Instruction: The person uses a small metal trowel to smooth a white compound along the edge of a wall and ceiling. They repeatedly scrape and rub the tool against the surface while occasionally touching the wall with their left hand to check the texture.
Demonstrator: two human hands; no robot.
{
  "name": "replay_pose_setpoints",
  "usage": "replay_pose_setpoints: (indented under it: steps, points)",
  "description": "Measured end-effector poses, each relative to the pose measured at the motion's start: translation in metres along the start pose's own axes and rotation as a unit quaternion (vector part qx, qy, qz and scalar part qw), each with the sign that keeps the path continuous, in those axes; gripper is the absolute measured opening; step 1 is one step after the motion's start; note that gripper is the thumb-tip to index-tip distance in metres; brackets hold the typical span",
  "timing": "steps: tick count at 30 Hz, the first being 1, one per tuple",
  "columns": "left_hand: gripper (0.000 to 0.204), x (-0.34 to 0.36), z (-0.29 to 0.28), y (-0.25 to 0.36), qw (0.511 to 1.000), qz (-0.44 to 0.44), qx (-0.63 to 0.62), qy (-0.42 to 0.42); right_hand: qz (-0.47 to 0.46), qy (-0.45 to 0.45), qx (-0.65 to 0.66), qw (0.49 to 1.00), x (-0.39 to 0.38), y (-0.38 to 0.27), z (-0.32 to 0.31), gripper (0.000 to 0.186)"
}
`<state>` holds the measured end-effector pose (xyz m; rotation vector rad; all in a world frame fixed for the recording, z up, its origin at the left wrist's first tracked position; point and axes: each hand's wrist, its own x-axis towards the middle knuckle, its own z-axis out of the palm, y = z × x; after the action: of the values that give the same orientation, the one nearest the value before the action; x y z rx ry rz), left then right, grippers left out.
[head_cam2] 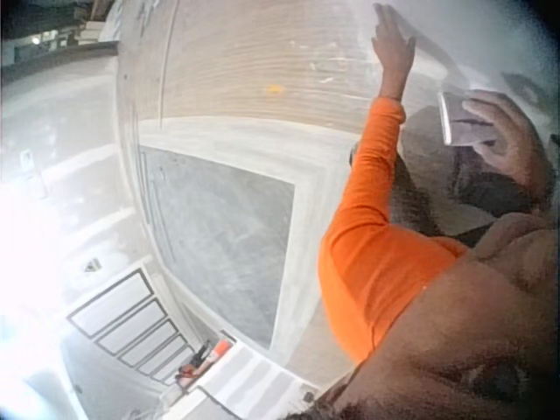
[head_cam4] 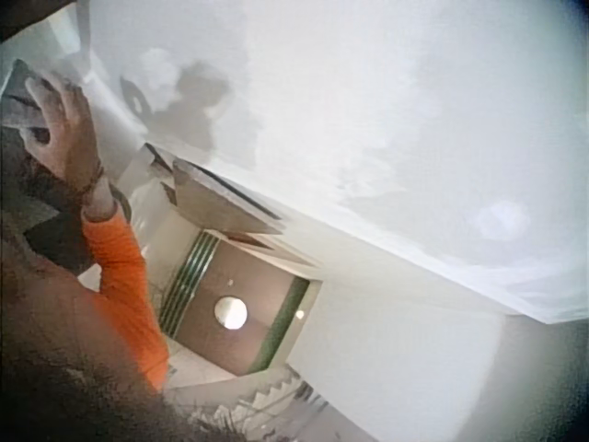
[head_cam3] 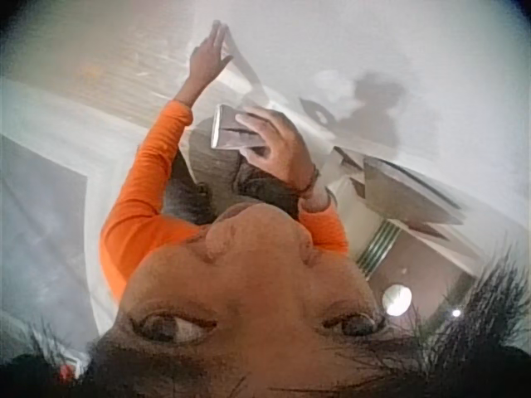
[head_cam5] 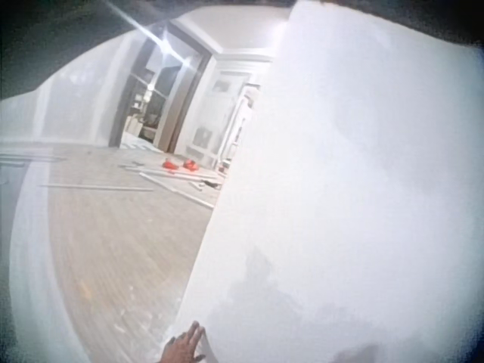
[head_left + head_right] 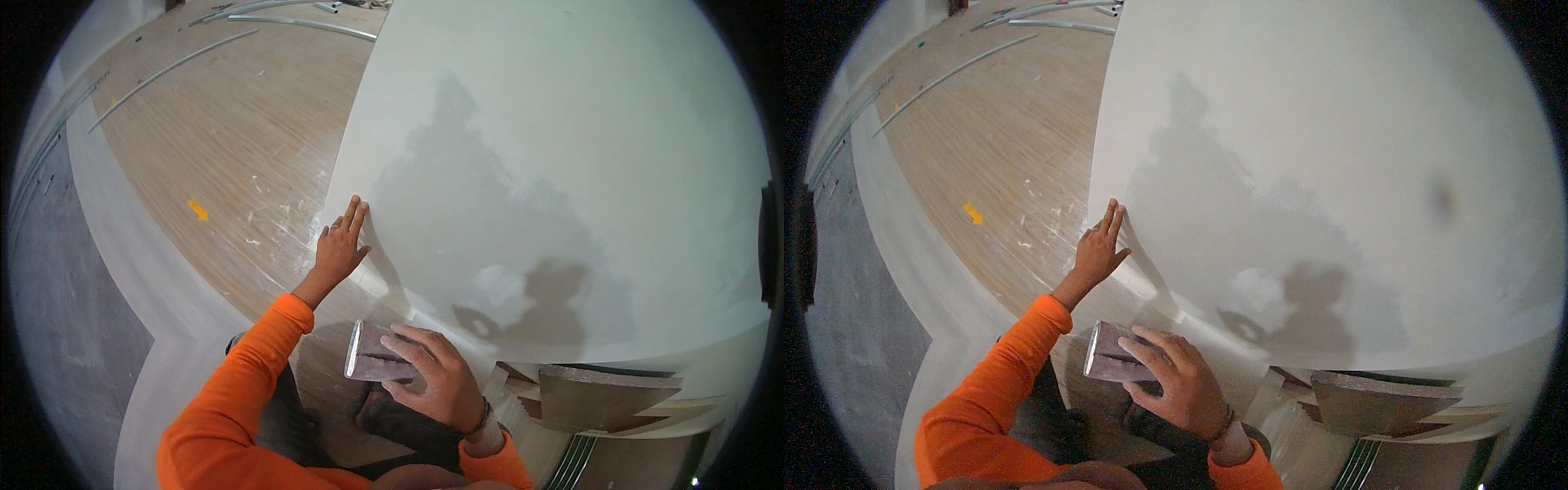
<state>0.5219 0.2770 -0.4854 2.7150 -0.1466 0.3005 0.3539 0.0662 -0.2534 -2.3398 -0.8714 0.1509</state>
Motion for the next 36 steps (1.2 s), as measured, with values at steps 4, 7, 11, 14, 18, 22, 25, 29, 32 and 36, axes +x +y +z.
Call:
replay_pose_setpoints:
  steps: [4, 7, 11, 14, 18, 22, 25, 29, 32, 36]
  points:
    - [0.107, 0.002, 0.007, -0.002, 0.999, 0.004, -0.021, 0.041, -0.011, -0.008, -0.002, 1.0, -0.001, 0.004, -0.002, 0.061]
    - [0.107, 0.002, 0.002, 0.002, 0.999, 0.003, -0.023, 0.035, -0.008, -0.014, 0.007, 1.0, -0.002, 0.011, 0.004, 0.062]
    - [0.111, 0.004, 0.002, 0.012, 0.998, -0.007, -0.058, -0.003, -0.024, -0.016, 0.011, 1.0, -0.001, 0.017, 0.003, 0.062]
    - [0.113, 0.0, 0.018, -0.006, 0.998, -0.011, -0.049, -0.026, -0.03, -0.027, 0.011, 0.999, 0.001, 0.019, 0.003, 0.062]
    - [0.109, 0.005, 0.053, -0.04, 0.967, -0.063, -0.231, 0.091, -0.021, -0.021, 0.014, 0.999, 0.0, 0.018, 0.001, 0.061]
    - [0.094, 0.017, 0.048, -0.058, 0.878, -0.141, -0.435, 0.145, -0.005, -0.019, 0.007, 1.0, -0.001, 0.016, 0.002, 0.061]
    - [0.08, 0.021, 0.039, -0.06, 0.868, -0.142, -0.461, 0.119, -0.006, -0.015, 0.003, 1.0, -0.001, 0.017, 0.004, 0.061]
    - [0.076, 0.019, 0.045, -0.06, 0.896, -0.159, -0.401, 0.104, 0.006, -0.016, 0.004, 1.0, -0.005, 0.018, 0.007, 0.061]
    - [0.075, 0.01, 0.056, -0.074, 0.901, -0.191, -0.385, 0.061, 0.003, -0.007, -0.002, 1.0, -0.005, 0.017, 0.01, 0.061]
    - [0.076, 0.005, 0.066, -0.077, 0.895, -0.191, -0.399, 0.052, 0.0, 0.011, -0.013, 1.0, -0.007, 0.016, 0.013, 0.061]
